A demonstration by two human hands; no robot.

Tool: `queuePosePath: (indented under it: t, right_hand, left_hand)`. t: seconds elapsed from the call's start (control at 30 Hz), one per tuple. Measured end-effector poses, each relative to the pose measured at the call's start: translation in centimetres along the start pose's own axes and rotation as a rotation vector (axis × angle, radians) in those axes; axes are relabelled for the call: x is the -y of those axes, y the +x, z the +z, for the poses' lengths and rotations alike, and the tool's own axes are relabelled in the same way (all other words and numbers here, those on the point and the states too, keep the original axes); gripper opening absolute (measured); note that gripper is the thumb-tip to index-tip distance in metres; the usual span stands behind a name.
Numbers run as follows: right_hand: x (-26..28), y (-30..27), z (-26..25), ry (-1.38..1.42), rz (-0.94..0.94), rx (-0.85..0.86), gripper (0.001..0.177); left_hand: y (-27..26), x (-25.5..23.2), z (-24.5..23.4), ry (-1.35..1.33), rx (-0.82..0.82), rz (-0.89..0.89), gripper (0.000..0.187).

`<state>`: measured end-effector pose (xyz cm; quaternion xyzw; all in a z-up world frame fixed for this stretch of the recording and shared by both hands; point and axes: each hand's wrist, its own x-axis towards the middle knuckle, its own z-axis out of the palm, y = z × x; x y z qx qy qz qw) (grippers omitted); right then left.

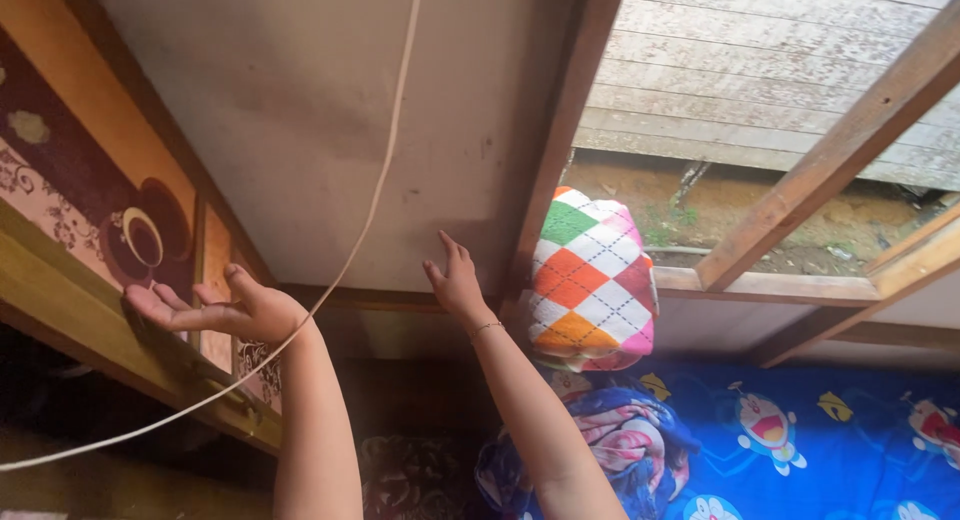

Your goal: The person folds a blanket on a bed, places it on an overhead wooden frame, and folds another blanket.

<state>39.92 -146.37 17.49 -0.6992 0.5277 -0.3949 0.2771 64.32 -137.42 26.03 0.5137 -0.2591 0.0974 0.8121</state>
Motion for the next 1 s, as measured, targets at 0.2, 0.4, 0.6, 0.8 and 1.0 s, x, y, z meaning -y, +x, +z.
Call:
queuePosePath:
  t: [0.2, 0.4, 0.6, 0.8, 1.0]
  right_hand:
    - [7.3, -0.8, 3.7, 0.060, -0.049, 0.115, 0.066]
    - [12.1, -1.7, 6.4, 0.125, -0.169, 0.194, 0.065]
    - [13.7, -1.8, 8.6, 0.156, -0.184, 0.250, 0.065]
    - [13.9, -1.9, 9.7, 0.119, -0.213, 0.261, 0.068]
    - [13.3, -2.0, 9.9, 0.119, -0.235, 0.226, 0.067]
  left_hand:
    - [2.5, 2.3, -3.3, 0.027, 0.004, -0.026, 0.092]
    - [5.7, 3.2, -5.3, 0.099, -0.004, -0.044, 0.093]
    - [7.4, 2.3, -7.3, 0.136, -0.009, -0.020, 0.092]
    - [7.6, 2.1, -7.8, 0.170, -0.034, -0.045, 0.089]
    - [7.4, 3.2, -8.3, 0.197, 0.005, 0.003, 0.084]
